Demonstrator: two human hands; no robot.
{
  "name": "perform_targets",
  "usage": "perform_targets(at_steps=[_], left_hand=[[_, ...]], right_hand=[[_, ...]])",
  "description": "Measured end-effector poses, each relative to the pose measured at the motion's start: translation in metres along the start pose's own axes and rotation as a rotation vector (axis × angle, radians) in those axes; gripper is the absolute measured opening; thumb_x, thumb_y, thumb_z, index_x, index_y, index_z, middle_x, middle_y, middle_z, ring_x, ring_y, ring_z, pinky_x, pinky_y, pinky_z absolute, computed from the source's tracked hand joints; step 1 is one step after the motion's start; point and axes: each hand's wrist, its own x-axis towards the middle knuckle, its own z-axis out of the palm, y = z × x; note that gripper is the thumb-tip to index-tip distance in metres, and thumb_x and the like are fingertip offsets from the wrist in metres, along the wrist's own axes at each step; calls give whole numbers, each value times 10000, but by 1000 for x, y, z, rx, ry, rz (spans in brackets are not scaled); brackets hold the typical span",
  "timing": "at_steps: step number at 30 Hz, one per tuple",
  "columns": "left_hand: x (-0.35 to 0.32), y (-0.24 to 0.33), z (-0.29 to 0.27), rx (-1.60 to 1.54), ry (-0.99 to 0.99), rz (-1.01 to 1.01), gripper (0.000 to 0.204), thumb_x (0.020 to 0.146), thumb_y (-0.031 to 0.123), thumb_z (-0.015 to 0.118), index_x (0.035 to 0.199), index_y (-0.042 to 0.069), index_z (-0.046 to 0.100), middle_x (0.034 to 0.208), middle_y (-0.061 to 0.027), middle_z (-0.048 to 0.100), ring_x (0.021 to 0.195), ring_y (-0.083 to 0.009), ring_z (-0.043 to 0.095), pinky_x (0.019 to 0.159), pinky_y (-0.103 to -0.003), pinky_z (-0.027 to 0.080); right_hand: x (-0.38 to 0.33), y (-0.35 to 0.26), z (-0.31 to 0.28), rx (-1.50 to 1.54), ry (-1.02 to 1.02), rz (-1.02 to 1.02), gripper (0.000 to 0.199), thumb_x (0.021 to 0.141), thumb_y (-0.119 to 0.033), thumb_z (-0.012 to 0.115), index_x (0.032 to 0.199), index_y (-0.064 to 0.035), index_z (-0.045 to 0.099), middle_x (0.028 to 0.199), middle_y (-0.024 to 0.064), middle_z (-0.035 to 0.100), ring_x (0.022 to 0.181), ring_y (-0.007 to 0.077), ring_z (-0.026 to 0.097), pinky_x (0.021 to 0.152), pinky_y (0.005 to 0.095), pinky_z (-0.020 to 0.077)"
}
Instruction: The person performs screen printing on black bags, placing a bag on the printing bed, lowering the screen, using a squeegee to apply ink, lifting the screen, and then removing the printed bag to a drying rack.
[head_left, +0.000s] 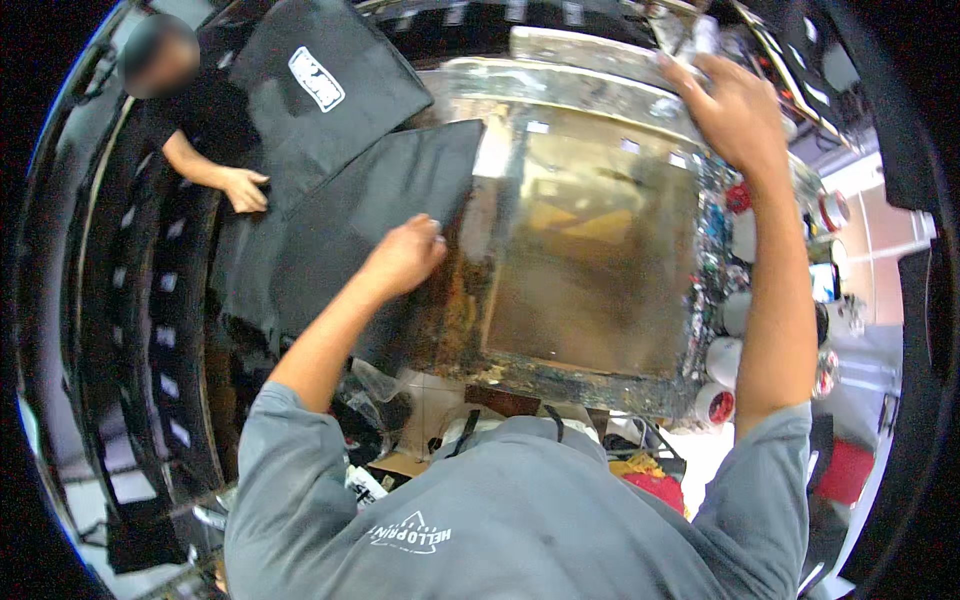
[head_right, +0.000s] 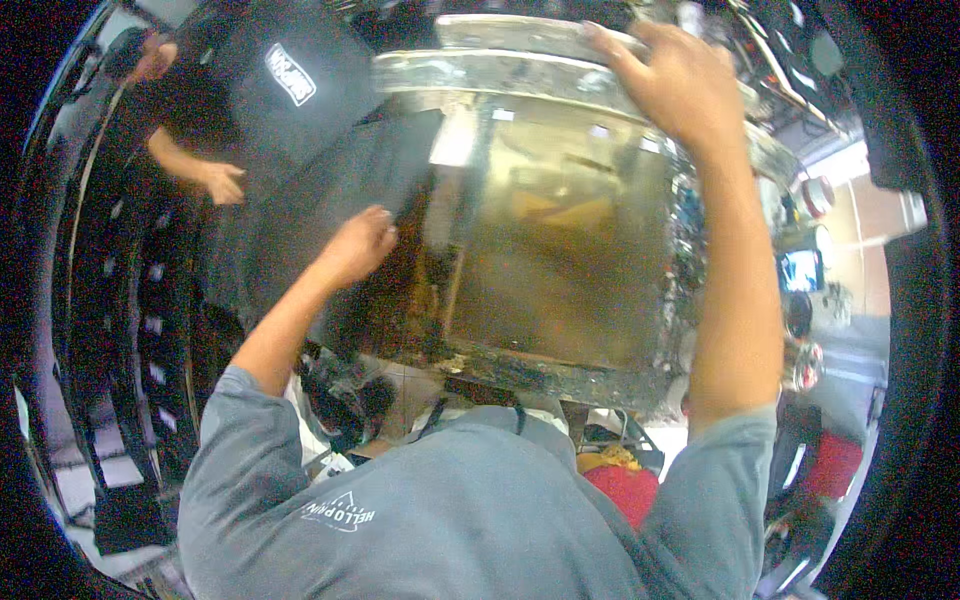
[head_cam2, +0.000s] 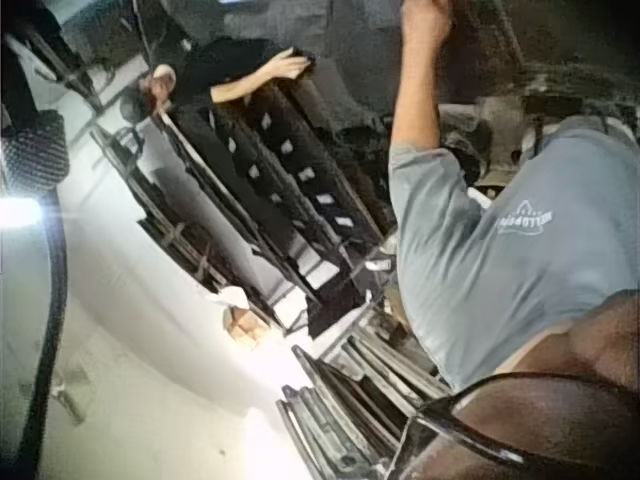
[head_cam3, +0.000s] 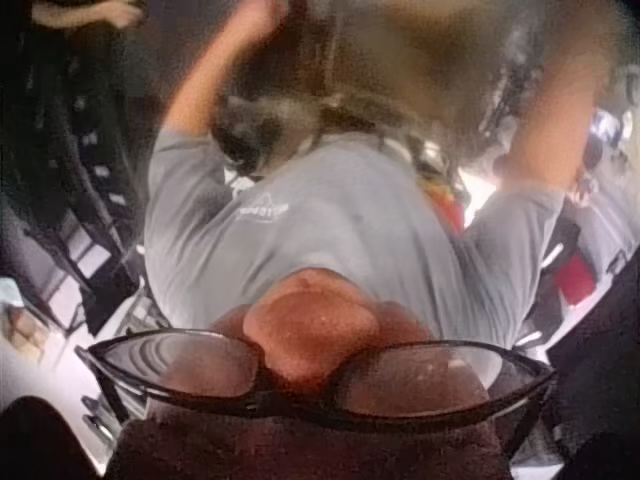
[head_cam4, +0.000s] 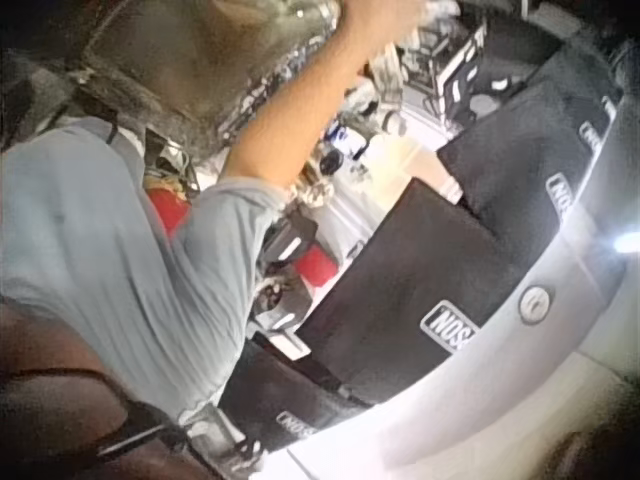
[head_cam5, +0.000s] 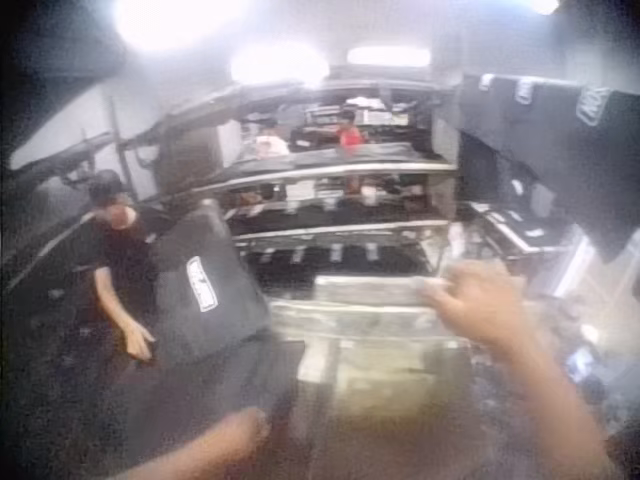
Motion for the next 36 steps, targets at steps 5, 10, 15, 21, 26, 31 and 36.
perform_targets(at_steps=[5,10,15,21,26,31,36], left_hand=[[93,154,100,-271,97,97,269,979,231,564,952,-36,588,1046,-266,644,1001,-475,643,874,-560,520],[110,207,169,-300,136,327,547,969,519,602,1214,31,636,1240,-230,637,1205,-443,569,1041,-582,418],[47,162,189,117,104,212,1040,784,830,600,1576,179,430,1658,-220,278,1503,-567,165,1138,-793,49],[107,204,215,79,65,277,1154,718,895,583,1622,218,346,1711,-194,165,1532,-567,66,1126,-819,0],[131,240,226,54,18,295,1188,693,897,596,1631,222,323,1715,-190,156,1538,-558,64,1132,-813,-23],[142,251,223,67,-1,284,1194,694,895,603,1638,229,300,1710,-210,152,1536,-565,61,1124,-820,-25],[145,248,215,14,28,222,1209,708,880,618,1632,166,303,1693,-236,175,1543,-525,111,1146,-797,12]], right_hand=[[-8,20,-4,-127,29,-77,786,963,-729,452,1115,-9,728,1087,218,724,1058,350,670,893,469,516],[-14,5,-33,63,-142,51,793,989,-762,343,871,-71,711,837,124,700,788,252,641,838,459,488],[-14,13,-36,143,-202,-10,814,1005,-723,339,815,-19,702,752,137,693,711,258,676,931,576,492],[14,21,-15,136,-112,-35,813,1032,-692,314,785,-27,711,788,159,697,789,264,665,911,506,460],[29,-13,-70,43,-448,205,810,1042,-684,298,821,-22,709,821,143,693,843,247,660,933,495,456],[14,16,-34,41,-74,-49,808,1040,-699,285,800,-47,696,784,101,669,814,222,649,956,509,458],[21,14,-45,111,-307,0,801,1034,-714,292,782,-65,688,765,82,664,806,227,665,992,559,450]])
